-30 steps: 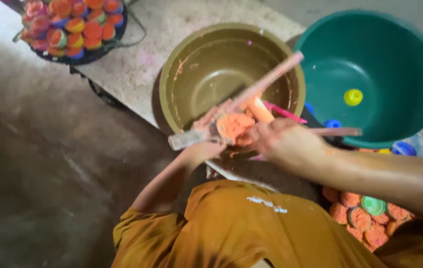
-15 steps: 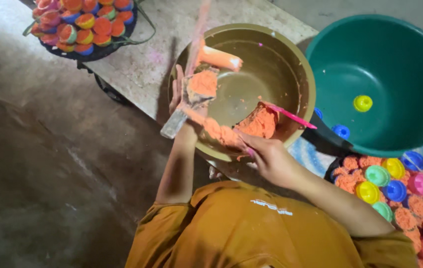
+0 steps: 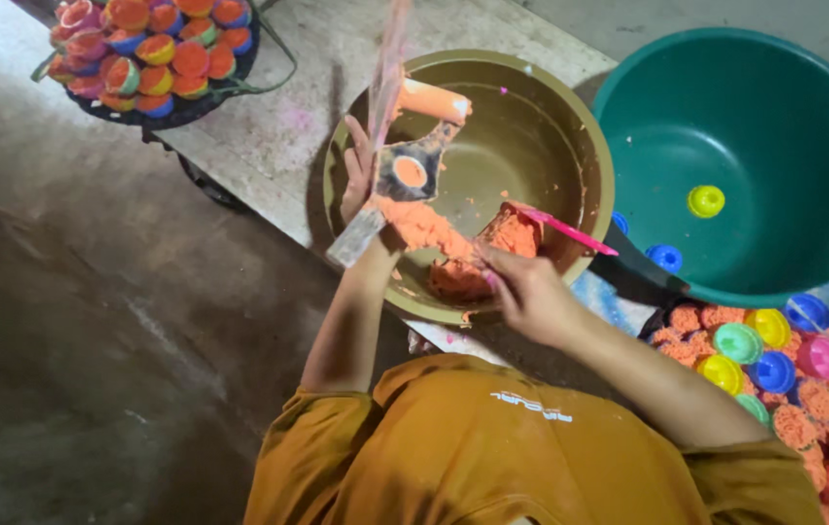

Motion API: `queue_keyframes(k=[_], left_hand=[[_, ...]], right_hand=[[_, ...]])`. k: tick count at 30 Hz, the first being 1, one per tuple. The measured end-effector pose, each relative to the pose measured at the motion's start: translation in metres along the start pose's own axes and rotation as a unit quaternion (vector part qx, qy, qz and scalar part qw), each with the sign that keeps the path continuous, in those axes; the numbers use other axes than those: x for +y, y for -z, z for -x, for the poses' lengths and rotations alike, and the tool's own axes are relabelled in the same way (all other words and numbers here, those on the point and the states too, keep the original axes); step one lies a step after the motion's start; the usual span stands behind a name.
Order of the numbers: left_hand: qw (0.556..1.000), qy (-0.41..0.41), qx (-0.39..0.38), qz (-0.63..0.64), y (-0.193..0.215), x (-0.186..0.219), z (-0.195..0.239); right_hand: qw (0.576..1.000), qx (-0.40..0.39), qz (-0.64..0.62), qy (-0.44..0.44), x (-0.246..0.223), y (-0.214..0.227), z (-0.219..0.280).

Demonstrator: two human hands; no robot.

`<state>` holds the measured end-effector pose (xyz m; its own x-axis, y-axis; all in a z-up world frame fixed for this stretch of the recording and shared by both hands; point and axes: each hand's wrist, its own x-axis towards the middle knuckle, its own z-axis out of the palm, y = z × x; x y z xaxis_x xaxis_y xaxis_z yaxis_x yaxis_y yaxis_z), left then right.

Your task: The person scoops orange paste from a bowl using a pink spatula and loads it into a wooden mold. They press the mold shut and eject cylindrical orange items onto a tray, repeating the process. The person also picks up and places colorful plastic bottle caps on the tray.

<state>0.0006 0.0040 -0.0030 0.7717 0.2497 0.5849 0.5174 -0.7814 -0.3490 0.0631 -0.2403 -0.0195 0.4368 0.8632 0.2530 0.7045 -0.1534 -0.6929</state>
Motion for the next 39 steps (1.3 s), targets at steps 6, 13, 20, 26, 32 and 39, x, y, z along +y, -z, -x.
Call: queue_keyframes(k=[6,13,20,26,32,39], left_hand=[[0.89,0.123,-0.216,0.382,-0.009,-0.004,0.018],[0.5,0.108,-0.098,0.854,-0.032,0.051,0.05],[0.83,-0.135,-0.201,0.503,-0.046,0.02,0.081],[0.798,-0.082,-0.121,0.585,-0.029,0.0,0.051],[0.7,-0.097,-0.077,0.704,-0.024,0.032,0.066],[0.508,0.172,-0.113,0.837,-0.006,-0.002,0.061]], right_hand=[[0.934,-0.214,0.206,-0.197,-0.052,0.128,-0.061],[0.812,-0.301,0.501,-0.014,-0.092,0.065,-0.08],[0.735,-0.206,0.607,0.22,-0.109,0.093,-0.035],[0.774,-0.177,0.589,0.15,-0.155,0.126,-0.06],[0.756,-0.164,0.597,0.212,-0.107,0.053,-0.059],[0.809,-0.233,0.533,0.088,-0.161,0.142,-0.056]])
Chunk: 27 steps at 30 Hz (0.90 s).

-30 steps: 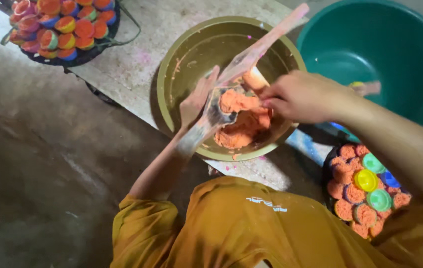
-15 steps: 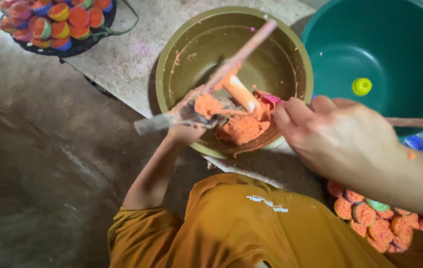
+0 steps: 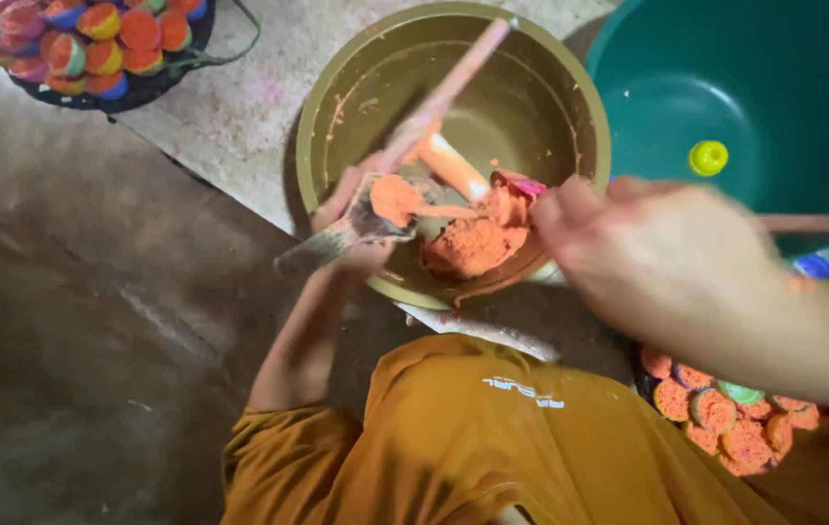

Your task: The person scoops orange paste from a bowl using a pink spatula and loads it into a wooden mold. They press the mold shut and eject cylindrical orange items onto a tray, repeating the process. The person also picks up and places colorful plastic bottle caps on the tray.

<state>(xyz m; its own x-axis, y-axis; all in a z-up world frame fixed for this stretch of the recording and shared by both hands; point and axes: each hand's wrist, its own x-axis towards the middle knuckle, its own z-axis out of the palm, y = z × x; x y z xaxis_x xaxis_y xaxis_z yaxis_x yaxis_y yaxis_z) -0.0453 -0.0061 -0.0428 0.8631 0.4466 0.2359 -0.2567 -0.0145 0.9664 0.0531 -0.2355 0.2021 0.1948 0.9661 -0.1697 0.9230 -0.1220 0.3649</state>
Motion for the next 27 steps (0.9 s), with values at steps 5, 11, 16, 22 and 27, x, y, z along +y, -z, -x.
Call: queue_keyframes(k=[5,11,16,22,27], left_hand=[[0.929,-0.038,-0.017,-0.367,0.006,0.028,0.0],[0.993,-0.066,-0.055,-0.078,-0.02,-0.013,-0.009],[0.985,-0.086,-0.002,-0.152,-0.017,-0.007,0.011],[0.922,-0.145,0.019,-0.358,0.003,0.045,-0.011],[0.946,-0.088,-0.004,-0.312,-0.02,0.041,-0.008]], right_hand=[[0.997,-0.042,-0.068,-0.009,0.011,-0.01,-0.017],[0.997,0.037,0.074,0.013,-0.039,-0.043,-0.061],[0.999,-0.023,0.006,0.039,-0.031,-0.044,-0.043],[0.998,0.048,0.032,-0.015,-0.01,-0.002,-0.022],[0.99,0.085,0.112,0.01,-0.055,-0.076,-0.062]])
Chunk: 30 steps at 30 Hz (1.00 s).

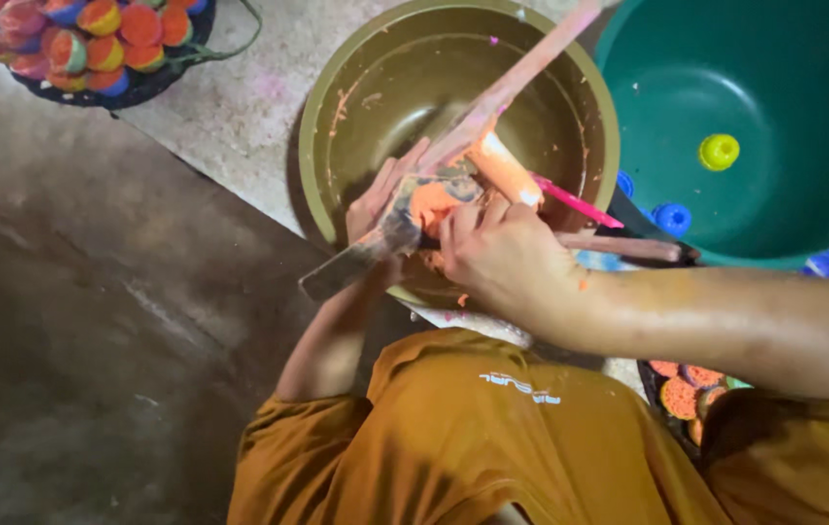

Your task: The person scoops orange paste from a bowl using a pink spatula and loads it into a wooden mold. They press the mold shut and eject cylindrical orange items onto a tray, repeating the process. The person also picks up and places colorful plastic bottle caps on the tray.

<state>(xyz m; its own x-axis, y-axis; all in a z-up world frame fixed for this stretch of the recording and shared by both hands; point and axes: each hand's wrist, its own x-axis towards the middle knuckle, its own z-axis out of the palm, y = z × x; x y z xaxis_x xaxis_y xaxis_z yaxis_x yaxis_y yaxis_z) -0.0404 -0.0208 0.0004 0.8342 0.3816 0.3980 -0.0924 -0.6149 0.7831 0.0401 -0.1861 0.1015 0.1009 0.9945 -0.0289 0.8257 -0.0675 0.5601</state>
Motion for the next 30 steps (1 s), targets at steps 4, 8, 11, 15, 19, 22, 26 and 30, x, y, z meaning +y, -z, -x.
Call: queue_keyframes(k=[4,8,11,15,19,22,26,30], left_hand=[[0.988,-0.016,0.09,0.121,-0.003,-0.021,-0.001],[0.986,0.018,0.133,0.102,0.002,-0.043,-0.004],[0.981,0.019,0.146,0.128,-0.007,-0.043,-0.005],[0.984,0.009,0.172,0.054,-0.016,-0.038,-0.01],[0.979,0.019,0.174,-0.108,-0.009,-0.039,-0.016],[0.988,0.01,0.147,-0.049,-0.011,-0.035,-0.02],[0.985,0.001,0.123,-0.123,-0.019,-0.029,-0.022],[0.953,-0.002,0.113,-0.28,-0.015,-0.042,-0.025]], right_hand=[[0.989,-0.075,-0.125,0.019,0.02,-0.019,0.031],[0.954,0.048,-0.281,-0.095,0.058,0.011,0.051],[0.843,0.17,-0.5,-0.102,0.041,-0.006,0.027],[0.735,0.201,-0.625,-0.171,-0.025,-0.071,0.018],[0.731,0.146,-0.647,-0.159,-0.033,-0.097,0.042],[0.706,0.14,-0.674,-0.17,-0.007,-0.097,0.042],[0.725,0.151,-0.636,-0.218,-0.004,-0.102,0.032],[0.719,0.174,-0.652,-0.17,-0.025,-0.112,0.036]])
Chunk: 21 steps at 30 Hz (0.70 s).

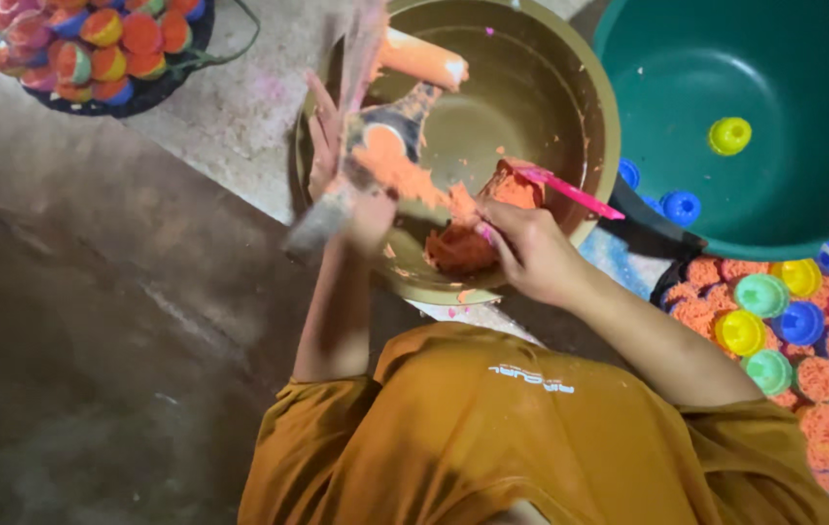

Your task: The person scoops orange paste from a bowl using a pink spatula and loads it into a wooden mold. They press the mold shut and eject cylindrical orange items onto a tray, repeating the process. The person also picks up and places colorful plastic bottle caps on the tray.

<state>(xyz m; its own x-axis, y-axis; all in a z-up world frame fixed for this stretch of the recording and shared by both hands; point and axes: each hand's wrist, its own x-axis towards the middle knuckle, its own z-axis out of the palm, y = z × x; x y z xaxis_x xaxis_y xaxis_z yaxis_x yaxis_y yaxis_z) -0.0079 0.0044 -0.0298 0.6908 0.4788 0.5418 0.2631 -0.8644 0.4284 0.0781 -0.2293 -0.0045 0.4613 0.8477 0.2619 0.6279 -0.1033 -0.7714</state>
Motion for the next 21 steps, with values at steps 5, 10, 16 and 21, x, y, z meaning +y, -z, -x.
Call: queue_keyframes(k=[5,10,16,21], left_hand=[[0.799,0.132,0.037,0.586,-0.024,-0.023,0.014],[0.728,0.141,0.045,0.67,-0.055,-0.035,0.032],[0.758,0.125,-0.014,0.64,-0.046,-0.038,0.039],[0.842,0.12,0.06,0.522,-0.009,-0.04,0.029]], right_hand=[[0.991,0.1,0.029,0.083,-0.002,0.001,-0.001],[0.994,0.088,0.037,0.049,-0.013,-0.001,-0.005],[0.996,0.026,0.075,0.037,-0.026,-0.007,-0.002],[0.983,0.09,0.128,0.1,-0.043,0.013,0.001]])
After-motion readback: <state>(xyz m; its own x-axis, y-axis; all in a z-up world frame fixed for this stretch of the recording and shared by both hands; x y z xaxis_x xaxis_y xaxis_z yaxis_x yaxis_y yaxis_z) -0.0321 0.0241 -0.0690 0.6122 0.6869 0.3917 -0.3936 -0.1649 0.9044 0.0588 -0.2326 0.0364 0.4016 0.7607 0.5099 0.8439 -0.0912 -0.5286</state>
